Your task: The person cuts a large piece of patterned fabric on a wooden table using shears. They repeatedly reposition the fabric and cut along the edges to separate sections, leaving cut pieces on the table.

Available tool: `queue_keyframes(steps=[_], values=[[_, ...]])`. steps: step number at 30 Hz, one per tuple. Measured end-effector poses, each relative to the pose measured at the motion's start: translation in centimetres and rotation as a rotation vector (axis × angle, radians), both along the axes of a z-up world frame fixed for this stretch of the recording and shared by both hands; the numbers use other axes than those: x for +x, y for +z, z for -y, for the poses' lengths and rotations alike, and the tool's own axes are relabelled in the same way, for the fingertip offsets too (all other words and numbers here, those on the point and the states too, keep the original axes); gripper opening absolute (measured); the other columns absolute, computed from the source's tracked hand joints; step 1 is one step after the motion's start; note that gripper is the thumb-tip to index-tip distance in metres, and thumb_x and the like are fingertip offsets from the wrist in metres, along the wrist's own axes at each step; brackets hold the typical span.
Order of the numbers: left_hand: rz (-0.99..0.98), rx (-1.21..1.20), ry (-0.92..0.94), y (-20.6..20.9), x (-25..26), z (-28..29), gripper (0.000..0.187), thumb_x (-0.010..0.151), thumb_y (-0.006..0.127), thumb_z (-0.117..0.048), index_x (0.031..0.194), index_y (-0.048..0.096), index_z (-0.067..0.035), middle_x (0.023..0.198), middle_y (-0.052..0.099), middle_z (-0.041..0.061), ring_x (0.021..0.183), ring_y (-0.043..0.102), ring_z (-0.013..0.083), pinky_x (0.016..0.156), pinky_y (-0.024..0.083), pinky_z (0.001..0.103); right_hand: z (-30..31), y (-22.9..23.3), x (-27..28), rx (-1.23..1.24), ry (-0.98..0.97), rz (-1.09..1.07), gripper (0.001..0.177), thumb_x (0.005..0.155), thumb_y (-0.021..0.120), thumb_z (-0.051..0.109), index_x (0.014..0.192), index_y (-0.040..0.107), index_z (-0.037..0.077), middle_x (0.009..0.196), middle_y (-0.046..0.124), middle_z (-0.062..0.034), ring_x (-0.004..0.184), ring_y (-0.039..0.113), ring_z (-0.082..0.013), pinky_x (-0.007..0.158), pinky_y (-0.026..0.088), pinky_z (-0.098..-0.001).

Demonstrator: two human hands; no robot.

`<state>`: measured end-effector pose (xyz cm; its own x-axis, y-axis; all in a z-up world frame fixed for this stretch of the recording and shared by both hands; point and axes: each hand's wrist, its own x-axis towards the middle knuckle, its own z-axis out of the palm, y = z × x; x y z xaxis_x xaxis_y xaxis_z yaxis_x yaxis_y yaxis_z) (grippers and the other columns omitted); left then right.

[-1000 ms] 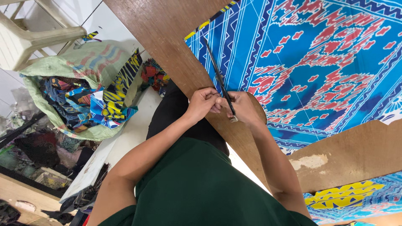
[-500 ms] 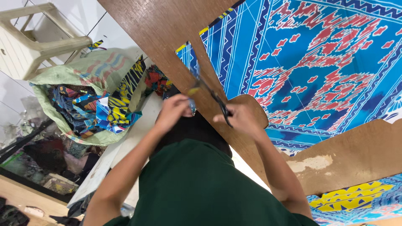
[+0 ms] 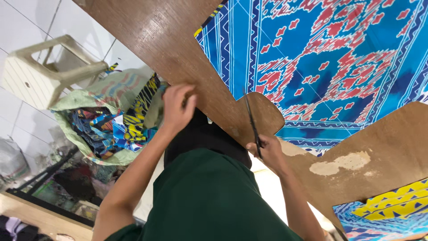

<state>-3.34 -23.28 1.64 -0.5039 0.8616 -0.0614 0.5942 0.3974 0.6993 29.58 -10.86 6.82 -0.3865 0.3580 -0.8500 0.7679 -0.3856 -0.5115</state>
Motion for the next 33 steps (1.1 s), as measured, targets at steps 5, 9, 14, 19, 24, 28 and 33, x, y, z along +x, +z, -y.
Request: queue_keyframes(steps=[5,9,14,19,24,28,33], values=[[-0.029,0.149,0.133,0.5,-1.8,-13.4,0.069,0.097,0.074,-0.021,0.151,0.035,-0.001,0.142,0.054,0.023,0.133,0.044,0.0439,0.115,0.032,0.05,1.2,-0.1,2.7,0.033,-0.124,0.009,0.044,0.08,0.083,0.043,0.071,0.066,0.003,0.055,0.057,-0.0008,0.051,0.051,-0.0082,0.045,0.037,-0.0276],[0.047,-0.247,0.054,1.3,-3.5,-19.1,0.055,0.085,0.078,-0.034,0.131,0.058,-0.011,0.114,0.071,0.012,0.117,0.058,0.0374,0.103,0.038,0.054,2.4,0.2,3.3,0.038,-0.175,0.086,0.041,0.079,0.083,0.042,0.072,0.068,0.004,0.054,0.059,-0.0009,0.049,0.054,-0.0091,0.044,0.039,-0.0272],[0.064,-0.402,-0.107,1.4,-6.9,-20.9,0.04,0.082,0.079,-0.04,0.1,0.072,-0.006,0.091,0.073,0.017,0.085,0.07,0.0346,0.073,0.053,0.048,4.6,0.7,3.2,0.014,-0.322,0.022,0.04,0.079,0.084,0.039,0.074,0.068,0.003,0.054,0.056,-0.0016,0.049,0.055,-0.0099,0.045,0.041,-0.0292],[0.137,-0.417,-0.348,-0.3,-10.2,-21.6,0.032,0.087,0.078,-0.033,0.087,0.074,-0.001,0.073,0.071,0.017,0.067,0.07,0.0262,0.063,0.051,0.043,7.1,1.1,0.4,0.062,-0.436,0.04,0.038,0.08,0.084,0.038,0.075,0.07,0.003,0.055,0.056,-0.0012,0.051,0.056,-0.0093,0.048,0.046,-0.0289],[0.331,-0.442,-0.532,-2.1,-12.4,-21.8,0.029,0.089,0.078,-0.029,0.088,0.076,0.0,0.071,0.073,0.014,0.065,0.066,0.0187,0.061,0.05,0.038,6.4,1.2,-9.2,0.036,-0.739,0.02,0.033,0.081,0.082,0.035,0.081,0.072,0.003,0.057,0.056,-0.001,0.05,0.049,-0.0101,0.047,0.037,-0.0302],[0.697,-0.476,-0.584,-3.5,-14.4,-23.1,0.025,0.092,0.074,-0.022,0.092,0.073,0.003,0.074,0.074,0.006,0.065,0.069,0.0121,0.057,0.052,0.03,5.7,-0.7,-18.4,0.046,-0.854,0.044,0.03,0.084,0.078,0.032,0.081,0.069,0.004,0.057,0.062,0.001,0.051,0.059,-0.0079,0.049,0.045,-0.0274],[0.838,-0.697,-0.626,-3.4,-16.5,-23.3,0.028,0.095,0.07,-0.025,0.092,0.07,0.003,0.072,0.069,0.003,0.059,0.068,0.0093,0.051,0.051,0.026,10.4,-1.8,-28.2,-0.037,-0.932,-0.03,0.034,0.086,0.078,0.034,0.078,0.069,0.002,0.056,0.06,-0.0013,0.052,0.055,-0.0094,0.048,0.041,-0.0285]])
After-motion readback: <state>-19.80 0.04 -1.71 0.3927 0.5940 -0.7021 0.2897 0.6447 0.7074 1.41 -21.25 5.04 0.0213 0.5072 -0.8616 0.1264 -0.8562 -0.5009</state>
